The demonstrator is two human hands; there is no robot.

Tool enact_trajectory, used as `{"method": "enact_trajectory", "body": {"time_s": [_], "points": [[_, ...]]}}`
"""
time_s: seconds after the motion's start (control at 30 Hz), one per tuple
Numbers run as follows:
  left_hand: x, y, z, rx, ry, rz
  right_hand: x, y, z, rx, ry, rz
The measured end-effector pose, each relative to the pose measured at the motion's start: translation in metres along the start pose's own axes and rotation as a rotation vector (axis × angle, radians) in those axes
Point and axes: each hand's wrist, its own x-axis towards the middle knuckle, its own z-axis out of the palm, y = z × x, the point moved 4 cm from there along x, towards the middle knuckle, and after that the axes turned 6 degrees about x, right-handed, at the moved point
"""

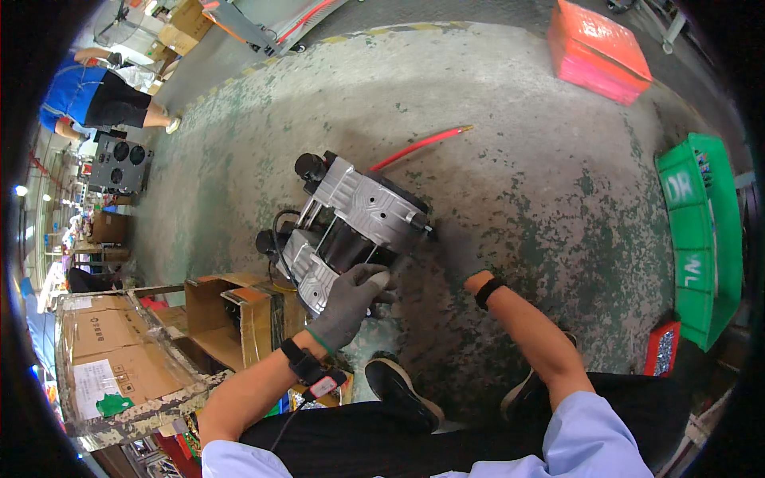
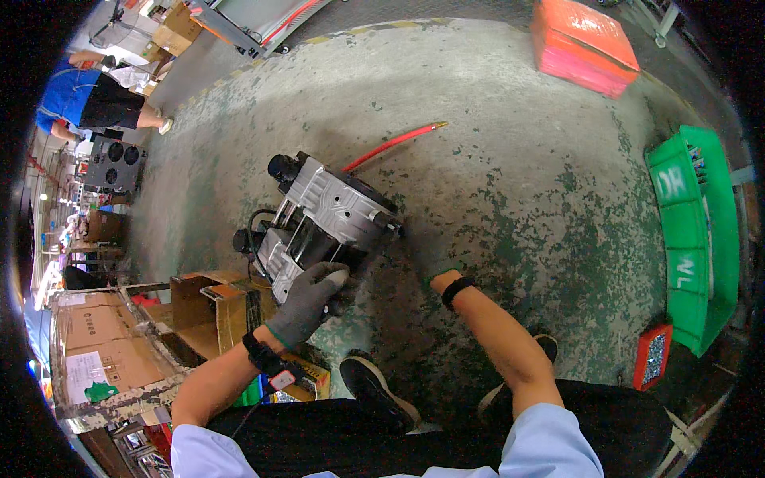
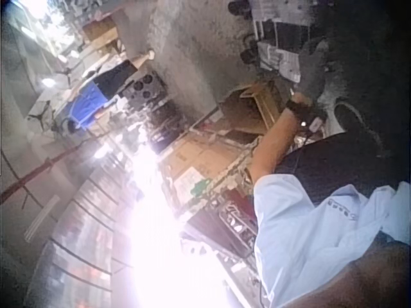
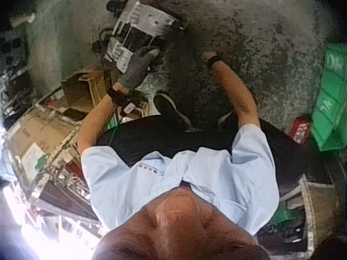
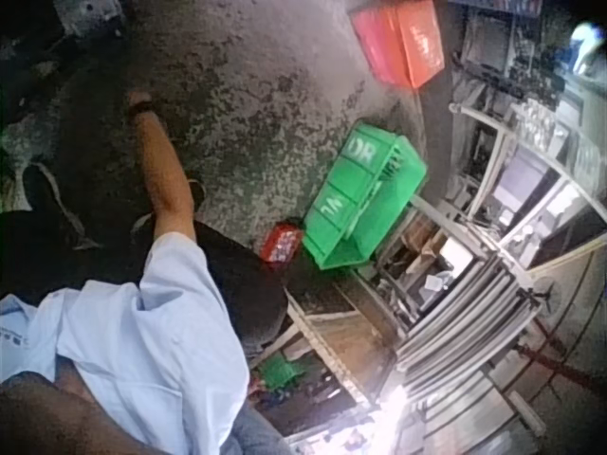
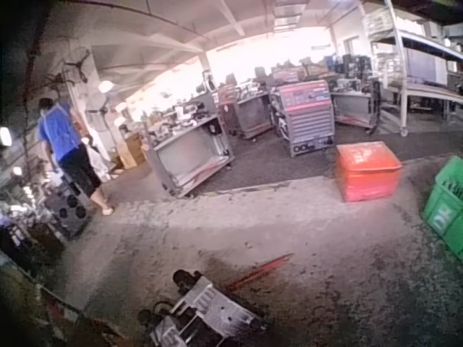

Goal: Assembling and inspecting a dual-cylinder compressor unit on a warehouse floor.

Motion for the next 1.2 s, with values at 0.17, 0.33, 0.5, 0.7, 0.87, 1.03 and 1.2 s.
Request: {"method": "enact_trajectory", "body": {"time_s": [0.17, 0.33, 0.5, 0.7, 0.87, 1.03, 1.2], "points": [[0.002, -0.004, 0.001, -0.024, 0.0, 0.015, -0.001, -0.009, -0.003, 0.085, 0.032, 0.067], [-0.001, -0.004, -0.001, -0.031, 0.023, 0.007, -0.002, -0.005, -0.004, 0.134, -0.007, 0.15], [0.0, -0.004, 0.0, -0.009, -0.002, 0.022, -0.001, -0.015, -0.007, 0.091, 0.098, 0.014], [-0.005, 0.0, -0.001, -0.011, 0.021, 0.006, 0.0, -0.012, 0.004, 0.046, 0.099, 0.095], [-0.005, 0.001, 0.0, 0.018, 0.01, 0.017, -0.009, -0.003, 0.006, 0.161, 0.116, 0.076], [-0.002, -0.002, 0.001, 0.003, 0.008, 0.007, -0.007, 0.01, 0.016, 0.246, 0.146, 0.135], [-0.002, -0.002, -0.002, 0.022, 0.018, 0.021, -0.012, 0.001, 0.012, 0.267, 0.26, 0.275]]}}
